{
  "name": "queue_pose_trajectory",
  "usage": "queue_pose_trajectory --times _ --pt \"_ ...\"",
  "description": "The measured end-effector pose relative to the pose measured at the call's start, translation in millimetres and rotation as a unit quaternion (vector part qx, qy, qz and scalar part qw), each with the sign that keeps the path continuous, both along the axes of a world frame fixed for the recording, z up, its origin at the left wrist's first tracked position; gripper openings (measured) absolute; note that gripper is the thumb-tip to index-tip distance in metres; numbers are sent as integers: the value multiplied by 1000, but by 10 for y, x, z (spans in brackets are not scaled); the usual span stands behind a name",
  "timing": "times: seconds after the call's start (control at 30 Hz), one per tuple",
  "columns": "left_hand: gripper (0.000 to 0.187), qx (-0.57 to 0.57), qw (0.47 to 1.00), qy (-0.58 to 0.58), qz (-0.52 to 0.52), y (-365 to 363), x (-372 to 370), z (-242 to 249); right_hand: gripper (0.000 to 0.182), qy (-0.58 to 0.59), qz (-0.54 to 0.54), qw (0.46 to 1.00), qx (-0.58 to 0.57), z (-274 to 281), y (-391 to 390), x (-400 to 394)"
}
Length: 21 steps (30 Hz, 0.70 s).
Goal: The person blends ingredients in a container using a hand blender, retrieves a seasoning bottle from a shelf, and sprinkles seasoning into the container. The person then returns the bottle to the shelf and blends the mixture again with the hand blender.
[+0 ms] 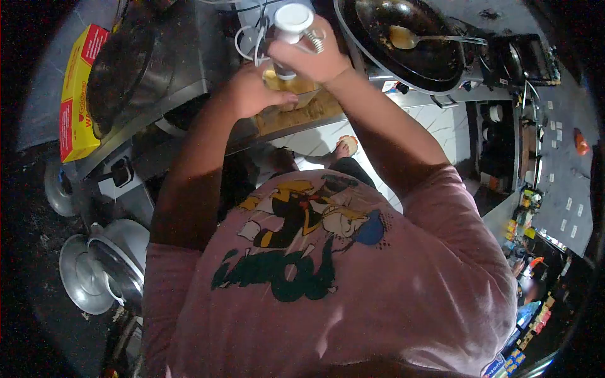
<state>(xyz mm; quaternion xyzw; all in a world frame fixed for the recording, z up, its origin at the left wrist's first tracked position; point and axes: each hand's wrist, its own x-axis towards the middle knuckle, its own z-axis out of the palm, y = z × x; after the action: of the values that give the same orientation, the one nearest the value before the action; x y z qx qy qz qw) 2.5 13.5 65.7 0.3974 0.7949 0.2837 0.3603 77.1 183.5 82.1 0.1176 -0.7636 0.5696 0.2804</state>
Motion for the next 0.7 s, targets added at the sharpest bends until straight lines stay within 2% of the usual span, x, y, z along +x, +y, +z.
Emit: queue_pose_trajectory --times 0.1,0.13,0.2,0.3,0.37,0.43,0.47,0.5,0.6,0.63,0.7 --pt "100 -45 996 -53 -52 18 -107 -107 19 32 1 999 15 -92 50 18" --pt "100 -46 996 -55 -52 -4 -92 -187 18 -13 14 1000 -18 -51 106 67" --pt "103 89 986 144 1 -27 -48 -339 16 -54 2 996 -73 156 108 115" --pt "106 137 976 172 3 -27 -60 -383 15 -118 13 990 -82 299 191 116" --pt "105 130 975 180 0 -23 -59 -385 15 -20 25 997 -67 274 153 0" --pt "103 123 974 188 -3 -18 -51 -334 16 -34 27 997 -60 143 116 -39" --pt "101 73 988 135 1 -11 -37 -230 17 -48 29 997 -53 71 80 -45" --pt "98 23 996 81 5 -6 -25 -145 20 -9 18 999 -50 -6 30 -51" --pt "94 32 999 16 -9 -17 -12 -58 21 -23 25 999 -37 -96 56 2" --pt "94 31 999 16 -8 -24 -23 -103 22 -60 20 997 -47 -43 64 58" --pt "98 78 986 139 -50 -23 -56 -222 21 -50 5 997 -57 74 74 119"
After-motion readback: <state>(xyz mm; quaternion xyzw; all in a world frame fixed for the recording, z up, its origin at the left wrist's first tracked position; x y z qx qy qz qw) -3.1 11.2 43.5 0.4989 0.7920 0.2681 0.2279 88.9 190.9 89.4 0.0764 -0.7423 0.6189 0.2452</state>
